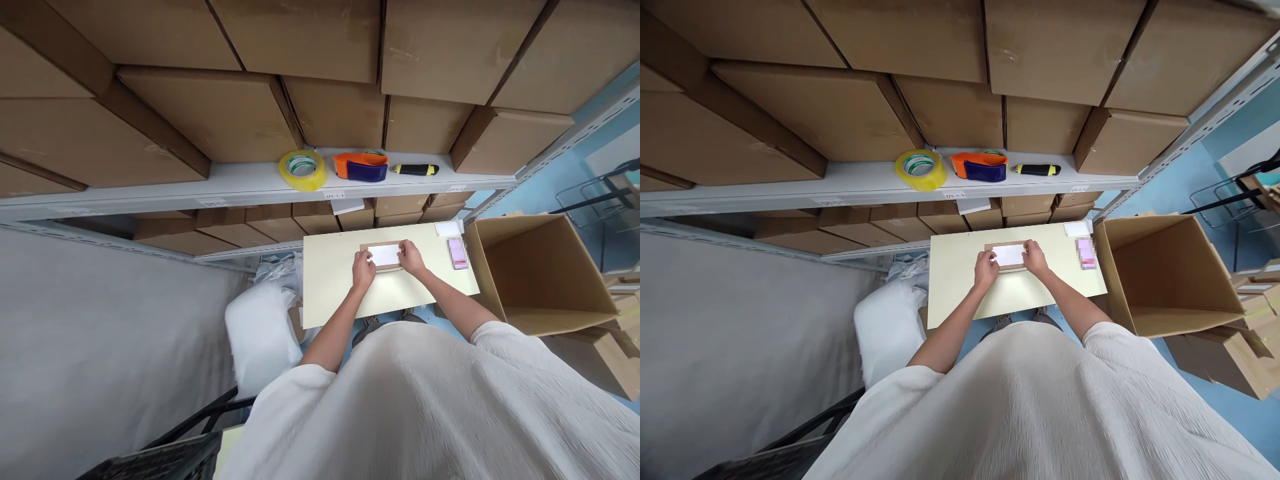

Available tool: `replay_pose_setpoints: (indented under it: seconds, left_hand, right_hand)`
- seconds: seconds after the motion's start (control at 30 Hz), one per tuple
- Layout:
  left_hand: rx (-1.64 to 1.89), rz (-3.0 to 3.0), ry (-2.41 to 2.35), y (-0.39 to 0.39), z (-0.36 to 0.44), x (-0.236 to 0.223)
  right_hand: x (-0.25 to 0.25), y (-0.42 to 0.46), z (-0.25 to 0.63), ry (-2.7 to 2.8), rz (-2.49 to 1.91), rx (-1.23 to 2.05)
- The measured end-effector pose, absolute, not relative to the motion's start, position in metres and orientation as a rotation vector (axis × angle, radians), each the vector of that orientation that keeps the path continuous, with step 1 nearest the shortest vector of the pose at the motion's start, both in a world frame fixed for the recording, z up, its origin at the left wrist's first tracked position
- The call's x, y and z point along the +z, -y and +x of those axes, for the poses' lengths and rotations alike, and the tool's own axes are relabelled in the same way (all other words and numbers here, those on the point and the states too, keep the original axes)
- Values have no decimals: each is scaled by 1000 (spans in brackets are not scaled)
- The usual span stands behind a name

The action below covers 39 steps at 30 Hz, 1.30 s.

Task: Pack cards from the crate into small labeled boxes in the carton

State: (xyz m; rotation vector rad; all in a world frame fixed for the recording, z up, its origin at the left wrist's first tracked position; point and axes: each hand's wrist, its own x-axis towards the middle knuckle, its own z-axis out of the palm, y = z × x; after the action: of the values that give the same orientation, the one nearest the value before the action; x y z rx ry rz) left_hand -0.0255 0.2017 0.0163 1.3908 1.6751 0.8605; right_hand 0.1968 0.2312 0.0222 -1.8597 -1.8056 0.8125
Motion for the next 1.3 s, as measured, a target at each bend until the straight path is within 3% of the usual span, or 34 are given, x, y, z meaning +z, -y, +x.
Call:
replay_pose_setpoints:
  seconds: [0.37, 0.63, 0.93, 1.3]
  left_hand:
    - [676, 1685, -1769, -196, -21, 19]
    - [330, 2172, -1388, -188, -21, 14]
    - [143, 2159, -1498, -191, -17, 8]
    - [201, 2086, -1671, -181, -7, 4]
  right_hand:
    - [24, -227, 192, 2065, -1938, 649]
    - [29, -197, 169, 2514, -1621, 563]
    - [21, -191, 161, 2438, -1837, 645]
    - [10, -183, 160, 2314, -1977, 614]
